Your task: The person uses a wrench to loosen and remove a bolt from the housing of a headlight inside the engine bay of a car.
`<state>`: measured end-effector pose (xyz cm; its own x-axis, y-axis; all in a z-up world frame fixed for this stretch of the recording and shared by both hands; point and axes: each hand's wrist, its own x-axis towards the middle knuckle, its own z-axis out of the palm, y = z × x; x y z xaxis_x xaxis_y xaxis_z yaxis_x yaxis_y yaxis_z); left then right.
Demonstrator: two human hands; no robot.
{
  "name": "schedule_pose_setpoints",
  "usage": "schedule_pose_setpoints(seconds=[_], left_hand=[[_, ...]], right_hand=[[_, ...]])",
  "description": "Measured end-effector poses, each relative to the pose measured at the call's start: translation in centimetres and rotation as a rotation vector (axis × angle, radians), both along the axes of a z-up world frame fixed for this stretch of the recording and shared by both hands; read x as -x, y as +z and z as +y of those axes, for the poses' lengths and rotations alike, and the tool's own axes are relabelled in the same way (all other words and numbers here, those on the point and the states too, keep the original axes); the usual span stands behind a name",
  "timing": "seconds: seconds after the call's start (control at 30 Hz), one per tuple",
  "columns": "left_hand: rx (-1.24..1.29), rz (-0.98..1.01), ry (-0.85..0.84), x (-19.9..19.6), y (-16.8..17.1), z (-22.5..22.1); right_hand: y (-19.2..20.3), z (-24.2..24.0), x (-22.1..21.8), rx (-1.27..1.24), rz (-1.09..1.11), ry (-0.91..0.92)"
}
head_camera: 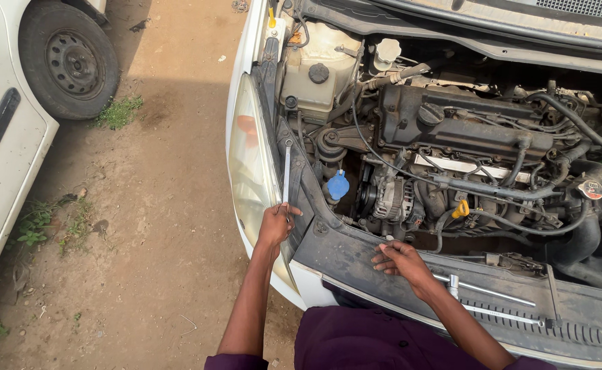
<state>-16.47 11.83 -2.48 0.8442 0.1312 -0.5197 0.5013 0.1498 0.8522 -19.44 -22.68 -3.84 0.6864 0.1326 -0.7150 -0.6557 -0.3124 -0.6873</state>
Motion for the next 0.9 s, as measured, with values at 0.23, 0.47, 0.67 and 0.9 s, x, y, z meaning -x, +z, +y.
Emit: schedule_pose_setpoints(seconds=[0.23,0.47,0.67,0.9], left_hand=[[0.072,0.014,0.057,0.1,-0.9,-1.7],[0.057,0.053,0.150,-1.1,-0.9,-4.1],[0.093,0.015,0.197,-1.3,-1.9,-4.9],[0.080,-0.023,0.304,-3.1,-3.4,-8.5]], right_hand=[[0.2,-0.4,0.7,-0.027,-0.018,0.007],[0.5,-1.6,1.7,-0.019,-0.011,0.033],[0.9,-2.6,1.9,-0.038,-0.020,0.040],[1.2,-3.5,1.4,-0.032,-0.039,0.053]])
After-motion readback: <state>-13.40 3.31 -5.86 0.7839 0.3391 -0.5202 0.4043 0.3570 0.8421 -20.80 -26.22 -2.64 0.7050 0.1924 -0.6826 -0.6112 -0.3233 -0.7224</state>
